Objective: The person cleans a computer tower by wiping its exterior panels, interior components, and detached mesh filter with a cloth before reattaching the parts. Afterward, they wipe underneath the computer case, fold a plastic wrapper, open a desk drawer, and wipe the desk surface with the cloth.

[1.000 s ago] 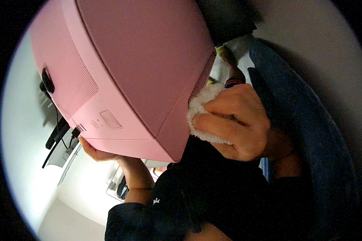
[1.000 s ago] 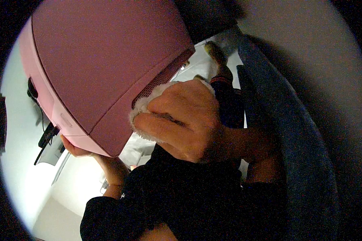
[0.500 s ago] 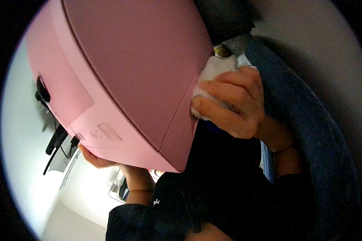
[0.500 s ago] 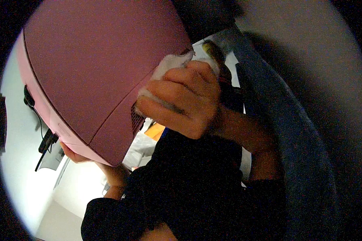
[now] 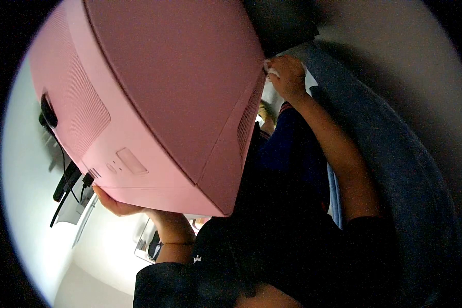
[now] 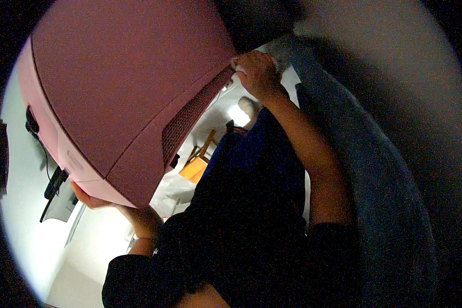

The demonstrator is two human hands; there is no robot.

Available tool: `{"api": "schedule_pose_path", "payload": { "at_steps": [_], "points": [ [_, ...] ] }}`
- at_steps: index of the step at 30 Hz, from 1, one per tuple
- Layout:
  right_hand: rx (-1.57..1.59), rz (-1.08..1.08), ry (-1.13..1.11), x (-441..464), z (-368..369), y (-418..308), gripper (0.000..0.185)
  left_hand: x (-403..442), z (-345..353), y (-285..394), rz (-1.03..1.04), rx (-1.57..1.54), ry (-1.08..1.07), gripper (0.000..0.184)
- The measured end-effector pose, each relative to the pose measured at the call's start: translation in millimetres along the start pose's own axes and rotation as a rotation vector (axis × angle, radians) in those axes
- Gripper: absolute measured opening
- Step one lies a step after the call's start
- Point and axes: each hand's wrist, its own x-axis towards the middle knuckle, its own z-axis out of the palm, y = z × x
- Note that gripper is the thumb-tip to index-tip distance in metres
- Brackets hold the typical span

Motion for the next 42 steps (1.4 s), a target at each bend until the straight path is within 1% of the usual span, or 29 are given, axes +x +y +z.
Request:
{"api": "schedule_pose_path", "payload": {
  "at_steps": [2,3,6,8,9,11,13,14,16,18,20,22,23,25,27,28,29,30,31,32,33,34,35,36,38,39,40,41,42],
  "points": [
    [-0.02,0.072,-0.055,0,-3,-8,0.026,1,0,0,0.071,0.02,0.008,0.032],
    [0.042,0.083,-0.032,0,-9,-14,0.026,2,3,8,-0.122,0.098,0.024,0.032],
    [0.246,0.095,0.036,-3,-36,-47,0.026,8,15,23,-0.451,-0.383,0.123,0.033],
    [0.405,0.097,0.081,5,-72,-74,0.028,13,23,44,-0.56,-0.49,0.168,0.033],
    [0.64,0.129,0.098,6,-86,-80,0.028,11,25,42,-0.516,-0.433,0.146,0.035],
    [1.101,0.185,0.115,4,-116,-86,0.028,9,32,48,-0.304,-0.563,0.131,0.031],
    [1.332,0.018,0.053,9,-135,-102,0.022,18,24,52,-0.594,-0.706,0.036,0.058],
    [1.443,-0.065,0.013,10,-142,-110,0.02,21,23,50,-0.845,-1.172,0.036,0.063],
    [1.534,-0.1,-0.054,10,-153,-131,0.023,23,16,44,-0.77,-1.258,-0.008,0.067],
    [1.61,-0.091,-0.105,4,-166,-159,0.024,20,9,34,-0.742,-1.335,0.042,0.065],
    [1.558,-0.076,-0.08,-5,-173,-187,0.023,11,4,10,-0.59,-1.481,0.086,0.053],
    [1.514,-0.062,-0.05,-16,-173,-220,0.024,4,-28,9,-0.656,-1.278,0.147,0.043],
    [1.494,-0.025,-0.061,-21,-172,-237,0.025,0,-49,14,-0.67,-1.234,0.126,0.039],
    [1.473,0.038,-0.116,-31,-162,-273,0.029,-30,-80,-5,-0.696,-1.165,0.083,0.042],
    [0.991,-0.12,-0.069,-44,-138,-273,0.035,-58,-116,-7,-0.776,-1.073,0.002,0.044],
    [1.214,-0.071,-0.191,-41,-123,-289,0.039,-75,-132,-11,-0.825,-1.044,-0.03,0.045],
    [1.444,0.009,-0.309,-39,-109,-305,0.043,-100,-140,-22,-0.784,-1.034,-0.004,0.043],
    [1.647,0.115,-0.415,-37,-95,-320,0.047,-115,-153,-17,-0.914,-1.107,0.034,0.042],
    [1.696,0.134,-0.473,-40,-78,-331,0.049,-140,-165,-25,-0.779,-0.893,-0.003,0.042],
    [1.721,0.138,-0.606,-32,-62,-346,0.049,-153,-178,-25,-0.709,-0.669,-0.015,0.043],
    [1.729,0.213,-0.657,-33,-51,-374,0.047,-165,-204,-23,-0.846,-0.684,-0.044,0.035],
    [1.824,0.226,-0.833,-26,-35,-386,0.048,-174,-232,-15,-0.991,-0.727,-0.065,0.028],
    [1.79,0.142,-1.0,-25,-19,-408,0.049,-182,-256,-2,-1.134,-0.792,-0.06,0.023],
    [1.748,0.201,-1.052,-24,-7,-420,0.048,-188,-270,11,-1.25,-0.893,-0.073,0.022],
    [1.778,0.395,-1.292,-28,22,-439,0.046,-240,-232,35,-1.035,-0.543,0.269,0.022],
    [1.765,0.349,-1.457,-45,33,-454,0.045,-257,-243,47,-1.126,-0.515,0.28,0.023],
    [1.616,0.509,-1.364,-61,34,-468,0.043,-270,-259,64,-1.221,-0.5,0.287,0.023],
    [1.607,0.575,-1.512,-71,53,-470,0.042,-283,-271,75,-1.305,-0.491,0.286,0.024],
    [1.595,0.64,-1.65,-87,67,-479,0.042,-297,-282,86,-1.416,-0.482,0.356,0.024]
  ]
}}
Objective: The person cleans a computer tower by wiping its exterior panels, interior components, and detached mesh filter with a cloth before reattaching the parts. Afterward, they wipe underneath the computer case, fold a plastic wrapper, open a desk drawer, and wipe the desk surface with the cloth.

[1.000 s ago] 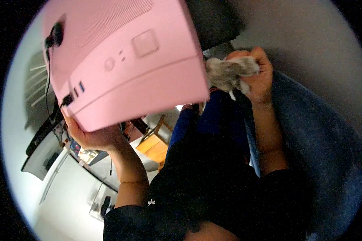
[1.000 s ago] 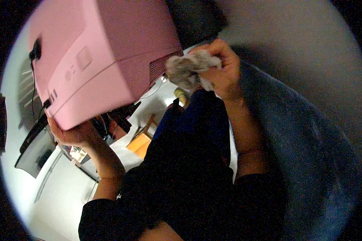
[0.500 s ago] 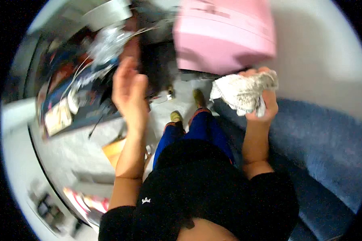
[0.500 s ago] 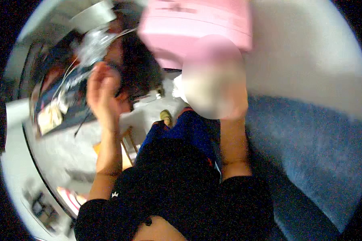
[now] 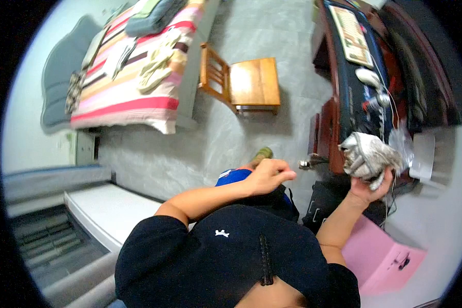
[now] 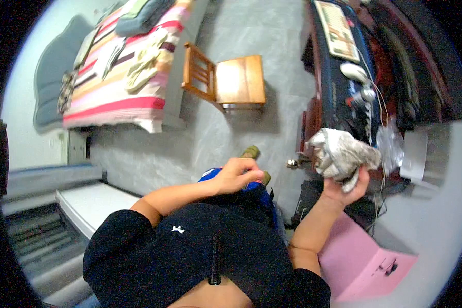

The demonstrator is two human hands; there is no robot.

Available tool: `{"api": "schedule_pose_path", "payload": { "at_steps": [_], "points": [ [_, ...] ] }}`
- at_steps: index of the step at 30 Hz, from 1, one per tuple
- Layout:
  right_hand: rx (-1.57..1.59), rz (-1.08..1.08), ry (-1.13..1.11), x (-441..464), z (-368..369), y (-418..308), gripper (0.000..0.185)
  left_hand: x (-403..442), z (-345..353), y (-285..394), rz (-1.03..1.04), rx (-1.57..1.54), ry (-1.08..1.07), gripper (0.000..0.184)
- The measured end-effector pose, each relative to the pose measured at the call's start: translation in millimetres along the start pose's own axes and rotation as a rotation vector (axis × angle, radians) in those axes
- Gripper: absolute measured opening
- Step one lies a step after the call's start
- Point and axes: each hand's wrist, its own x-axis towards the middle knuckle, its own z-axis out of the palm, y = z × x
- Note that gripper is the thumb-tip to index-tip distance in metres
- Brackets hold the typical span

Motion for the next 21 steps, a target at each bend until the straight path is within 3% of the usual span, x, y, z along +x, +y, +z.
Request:
{"api": "schedule_pose_path", "payload": {
  "at_steps": [2,4,6,8,10,12,14,16,18,19,20,21],
  "points": [
    [-0.119,0.095,0.173,19,16,43,0.044,-24,-28,-17,-0.181,-0.076,0.134,0.026],
    [-0.137,0.228,0.234,44,40,92,0.044,-40,-59,-56,-0.052,-0.052,0.338,0.024],
    [-0.105,0.352,0.282,64,52,139,0.042,-55,-96,-50,-0.033,0.038,0.543,0.022],
    [-0.074,0.459,0.225,85,58,182,0.041,-62,-136,-73,-0.301,-0.072,0.674,0.017],
    [-0.119,0.495,0.164,109,57,219,0.04,-42,-190,-109,-0.202,0.094,0.77,0.018],
    [-0.117,0.514,0.173,131,63,252,0.038,-1,-250,-179,-0.118,0.318,0.8,0.031],
    [-0.08,0.522,0.181,147,69,275,0.035,48,-304,-250,-0.169,0.609,0.757,0.053],
    [-0.128,0.532,0.228,157,82,287,0.028,95,-341,-268,-0.46,0.794,0.65,0.083],
    [-0.125,0.503,0.178,163,79,286,0.031,140,-373,-295,-0.687,0.65,0.529,0.097],
    [-0.165,0.451,0.264,163,79,283,0.032,163,-390,-326,-0.743,0.512,0.496,0.107],
    [-0.252,0.392,0.25,163,80,279,0.034,185,-409,-368,-0.76,0.249,0.472,0.094],
    [-0.297,0.37,0.305,162,70,273,0.035,200,-417,-352,-0.725,0.043,0.429,0.082]
  ]
}}
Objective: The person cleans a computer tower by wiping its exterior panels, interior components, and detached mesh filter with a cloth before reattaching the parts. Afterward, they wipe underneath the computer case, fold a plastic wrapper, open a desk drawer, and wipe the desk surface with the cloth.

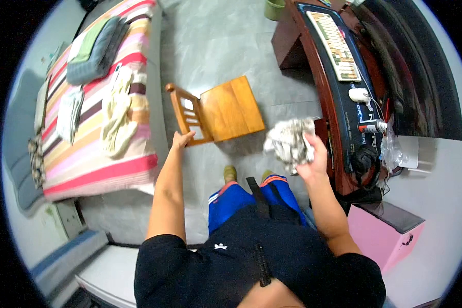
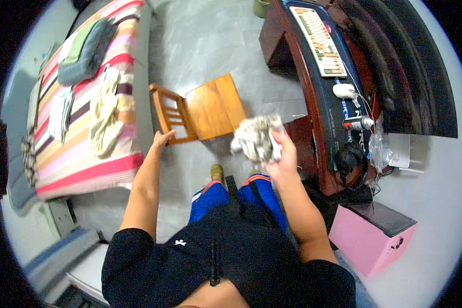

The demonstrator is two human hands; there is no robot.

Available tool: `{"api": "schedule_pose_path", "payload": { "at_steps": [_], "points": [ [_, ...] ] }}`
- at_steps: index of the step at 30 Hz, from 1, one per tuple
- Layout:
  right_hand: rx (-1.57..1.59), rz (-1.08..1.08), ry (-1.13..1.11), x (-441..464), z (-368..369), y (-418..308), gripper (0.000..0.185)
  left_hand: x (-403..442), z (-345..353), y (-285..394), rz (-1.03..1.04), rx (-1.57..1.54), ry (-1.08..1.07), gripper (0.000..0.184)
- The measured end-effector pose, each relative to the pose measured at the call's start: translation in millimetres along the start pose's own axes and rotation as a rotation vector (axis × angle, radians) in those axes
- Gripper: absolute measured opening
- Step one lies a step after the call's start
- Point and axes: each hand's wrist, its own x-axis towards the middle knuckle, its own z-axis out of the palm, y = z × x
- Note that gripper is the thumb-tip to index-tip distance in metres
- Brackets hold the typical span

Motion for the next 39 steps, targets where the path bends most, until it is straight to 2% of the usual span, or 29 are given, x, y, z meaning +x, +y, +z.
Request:
{"api": "schedule_pose_path", "payload": {
  "at_steps": [1,3,5,6,7,9,11,14,15,16,18,19,21,24,26,31,33,34,36,39],
  "points": [
    [-0.026,-0.014,0.069,-1,-16,-2,0.036,-6,-4,17,-0.011,-0.169,-0.116,0.071],
    [-0.033,-0.028,0.174,-5,-39,-11,0.039,20,6,20,-0.162,-0.478,-0.115,0.042],
    [0.02,-0.018,0.193,-3,-59,-22,0.041,58,10,2,-0.134,-0.423,-0.142,0.027],
    [0.017,-0.022,0.227,4,-74,-27,0.041,45,15,20,-0.169,-0.56,-0.135,0.024],
    [0.019,-0.018,0.262,6,-84,-32,0.042,30,19,42,-0.189,-0.488,-0.115,0.024],
    [0.109,0.069,0.258,22,-86,-51,0.034,29,38,61,-0.084,-0.501,-0.14,0.029],
    [0.055,0.096,0.237,40,-92,-63,0.04,26,67,86,-0.034,-0.493,-0.104,0.028],
    [0.037,0.096,0.147,65,-73,-92,0.039,-1,130,165,0.011,-0.52,0.043,0.028],
    [0.047,0.093,0.115,73,-71,-100,0.039,-12,146,198,0.042,-0.558,0.021,0.026],
    [0.063,0.087,0.11,80,-72,-106,0.04,12,174,200,0.016,-0.549,0.135,0.028],
    [0.107,0.082,0.12,91,-71,-118,0.038,-19,204,272,-0.038,-0.455,0.192,0.049],
    [0.133,0.08,0.137,94,-68,-127,0.036,13,224,259,0.012,-0.474,0.102,0.05],
    [0.154,0.052,0.162,99,-69,-140,0.034,6,252,288,-0.079,-0.394,0.131,0.046],
    [0.147,-0.018,0.187,102,-73,-153,0.033,6,295,308,-0.016,-0.537,0.039,0.048],
    [0.171,-0.008,0.232,106,-84,-158,0.034,17,332,308,0.019,-0.487,0.072,0.053],
    [0.222,-0.047,0.324,124,-73,-171,0.035,4,389,340,-0.012,-0.503,-0.018,0.05],
    [0.214,-0.066,0.326,141,-61,-176,0.037,51,447,295,0.041,-0.406,0.004,0.052],
    [0.232,-0.076,0.308,153,-55,-177,0.04,50,453,299,-0.028,-0.459,-0.09,0.049],
    [0.285,-0.088,0.283,181,-38,-181,0.045,55,454,305,-0.099,-0.279,-0.285,0.046],
    [0.311,-0.124,0.128,236,4,-183,0.047,63,446,324,-0.006,-0.041,-0.582,0.042]
  ]
}}
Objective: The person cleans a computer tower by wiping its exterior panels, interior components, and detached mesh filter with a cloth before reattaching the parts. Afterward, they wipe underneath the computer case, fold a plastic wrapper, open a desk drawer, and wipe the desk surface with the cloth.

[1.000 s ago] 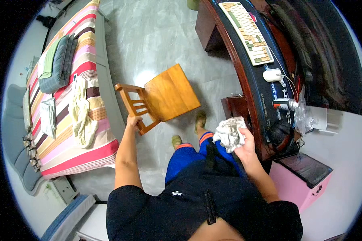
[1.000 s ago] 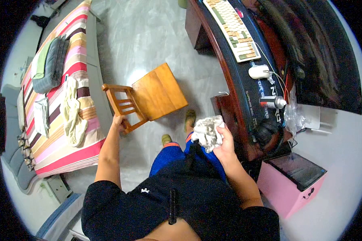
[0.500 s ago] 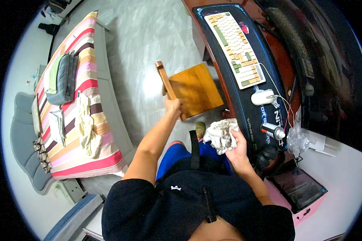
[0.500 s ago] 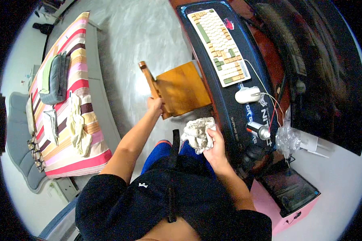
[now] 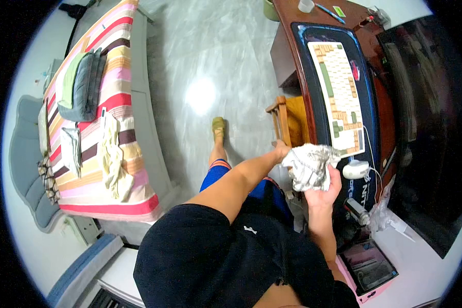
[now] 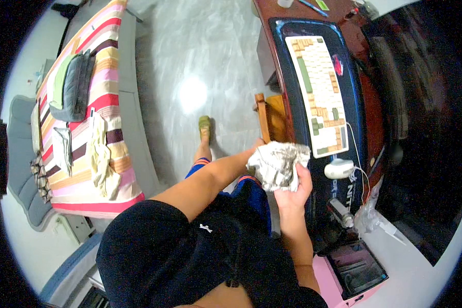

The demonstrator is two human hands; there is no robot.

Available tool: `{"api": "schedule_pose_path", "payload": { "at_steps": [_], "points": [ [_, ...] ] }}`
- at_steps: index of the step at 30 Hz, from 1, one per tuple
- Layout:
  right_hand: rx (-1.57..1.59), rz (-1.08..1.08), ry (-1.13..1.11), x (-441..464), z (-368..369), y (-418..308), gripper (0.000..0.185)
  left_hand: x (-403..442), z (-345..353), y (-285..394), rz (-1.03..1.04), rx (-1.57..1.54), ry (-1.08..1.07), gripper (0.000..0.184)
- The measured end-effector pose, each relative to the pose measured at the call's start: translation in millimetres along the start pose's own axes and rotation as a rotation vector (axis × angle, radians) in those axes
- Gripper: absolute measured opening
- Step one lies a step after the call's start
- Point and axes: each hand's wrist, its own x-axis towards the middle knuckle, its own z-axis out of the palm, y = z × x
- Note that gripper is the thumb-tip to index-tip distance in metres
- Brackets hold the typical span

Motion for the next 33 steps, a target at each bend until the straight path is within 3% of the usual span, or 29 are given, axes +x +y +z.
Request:
{"api": "schedule_pose_path", "payload": {
  "at_steps": [5,8,9,12,18,21,24,28,31,33],
  "points": [
    [0.004,-0.045,0.037,105,97,52,0.045,-6,-101,58,0.381,0.411,-0.515,0.038],
    [0.051,-0.065,-0.018,165,188,92,0.034,-5,-206,103,0.626,0.533,-0.582,0.035],
    [0.045,-0.049,-0.073,186,214,104,0.035,0,-238,119,0.347,0.446,-0.553,0.036],
    [0.043,0.017,-0.215,263,273,132,0.038,2,-359,208,0.264,0.346,-0.542,0.038],
    [-0.05,-0.031,-0.092,407,356,149,0.04,39,-526,334,0.307,-0.077,-0.157,0.032],
    [-0.112,-0.001,-0.134,494,393,156,0.041,74,-611,360,0.369,-0.265,0.03,0.028],
    [-0.137,0.076,-0.112,594,447,164,0.044,71,-697,403,0.32,-0.324,0.326,0.009],
    [-0.203,0.253,-0.277,737,575,194,0.043,44,-801,478,0.324,-0.453,0.586,0.024],
    [-0.258,0.373,-0.395,843,667,233,0.041,18,-856,563,0.539,-0.48,0.822,0.037],
    [-0.279,0.434,-0.453,902,730,276,0.042,-1,-885,621,0.709,-0.395,1.008,0.028]
  ]
}}
